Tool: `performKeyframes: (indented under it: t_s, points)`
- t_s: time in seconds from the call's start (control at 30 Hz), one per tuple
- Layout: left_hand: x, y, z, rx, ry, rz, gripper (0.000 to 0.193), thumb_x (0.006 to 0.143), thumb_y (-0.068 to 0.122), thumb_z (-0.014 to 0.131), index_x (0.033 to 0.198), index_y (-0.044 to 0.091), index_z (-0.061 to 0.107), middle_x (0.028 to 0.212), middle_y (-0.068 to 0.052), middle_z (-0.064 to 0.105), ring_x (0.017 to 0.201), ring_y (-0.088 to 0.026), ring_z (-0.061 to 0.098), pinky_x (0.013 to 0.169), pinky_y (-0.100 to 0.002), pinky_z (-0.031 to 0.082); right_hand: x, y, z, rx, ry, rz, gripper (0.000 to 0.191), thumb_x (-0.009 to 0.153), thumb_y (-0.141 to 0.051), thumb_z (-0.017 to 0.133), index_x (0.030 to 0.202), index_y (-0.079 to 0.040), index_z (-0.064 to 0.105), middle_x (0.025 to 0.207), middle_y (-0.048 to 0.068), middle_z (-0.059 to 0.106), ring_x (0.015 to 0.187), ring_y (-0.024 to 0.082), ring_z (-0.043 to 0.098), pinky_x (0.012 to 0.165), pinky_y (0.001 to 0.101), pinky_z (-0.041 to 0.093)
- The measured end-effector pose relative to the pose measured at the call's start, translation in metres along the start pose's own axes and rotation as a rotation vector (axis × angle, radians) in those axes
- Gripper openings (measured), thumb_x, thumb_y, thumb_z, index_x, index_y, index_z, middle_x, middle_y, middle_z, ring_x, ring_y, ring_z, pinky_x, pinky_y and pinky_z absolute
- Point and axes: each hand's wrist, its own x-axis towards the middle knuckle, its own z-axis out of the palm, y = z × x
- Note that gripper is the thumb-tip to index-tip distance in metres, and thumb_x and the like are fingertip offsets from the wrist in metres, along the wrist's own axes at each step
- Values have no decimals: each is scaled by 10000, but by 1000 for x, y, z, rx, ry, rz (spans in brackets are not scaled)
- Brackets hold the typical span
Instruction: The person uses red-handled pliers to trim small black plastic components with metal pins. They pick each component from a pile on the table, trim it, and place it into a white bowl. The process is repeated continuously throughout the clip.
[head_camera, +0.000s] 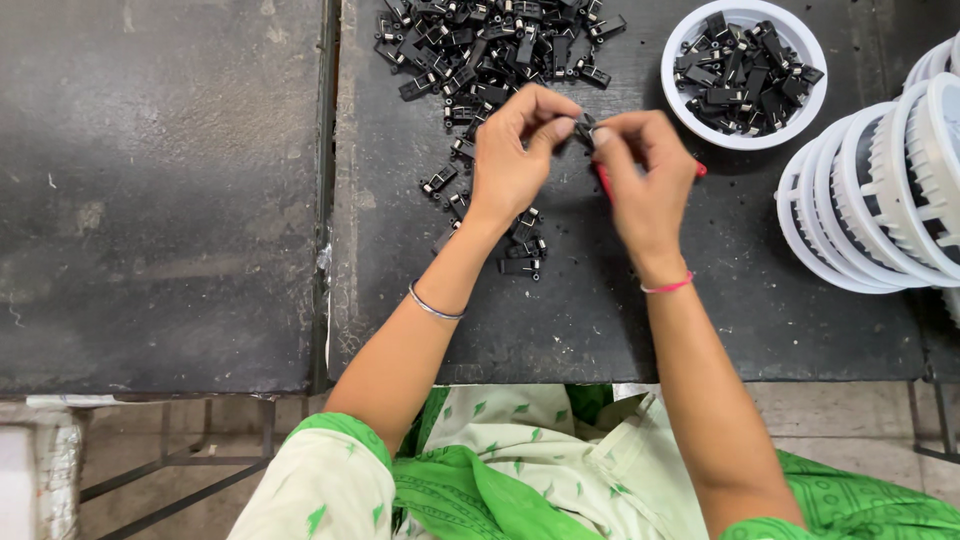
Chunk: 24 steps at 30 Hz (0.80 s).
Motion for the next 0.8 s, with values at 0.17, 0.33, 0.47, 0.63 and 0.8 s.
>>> performKeyframes:
  t_s: [0.17, 0.33, 0.47, 0.63, 0.8]
  points:
    - [6, 6, -15, -207, 83, -133, 70, 998, 80, 622, 1053, 72, 667, 916, -5, 692, 849, -74, 650, 764, -243, 552, 8, 14, -10, 380, -3, 314, 119, 1040, -123, 672, 1076, -9, 679, 917, 38, 706, 786, 103, 669, 742, 240, 553]
    - [-2, 9, -9, -601, -33, -520, 137, 947, 152, 673, 1066, 108, 620, 879, 46, 612, 761, -85, 598, 694, -276, 545, -1, 15, -1, 432, -66, 408, 158, 1027, -155, 677, 1100, -15, 688, 943, 29, 718, 780, 92, 673, 723, 222, 542]
    - [-12, 10, -9, -170, -140, -191, 218, 923, 134, 755, 1133, 88, 718, 838, 63, 519, 747, -51, 448, 678, -222, 392, -2, 10, 3, 525, -107, 441, 155, 1027, -147, 680, 1110, -16, 685, 952, 31, 718, 797, 96, 675, 737, 227, 550]
    - [-11, 4, -8, -181, -152, -60, 110, 934, 81, 745, 1042, 63, 750, 928, 32, 638, 894, -58, 560, 793, -227, 469, 0, 4, 8, 470, -168, 394, 162, 1027, -142, 692, 1137, -23, 692, 975, 30, 732, 807, 92, 675, 744, 232, 553]
    - [-2, -10, -14, -236, -41, -40, 107, 993, 114, 713, 1080, 51, 710, 1043, -24, 750, 977, -71, 667, 882, -237, 522, -2, -3, -3, -607, -103, 2, 352, 960, -305, 812, 1180, -59, 688, 1116, 77, 674, 1073, 249, 624, 945, 432, 464]
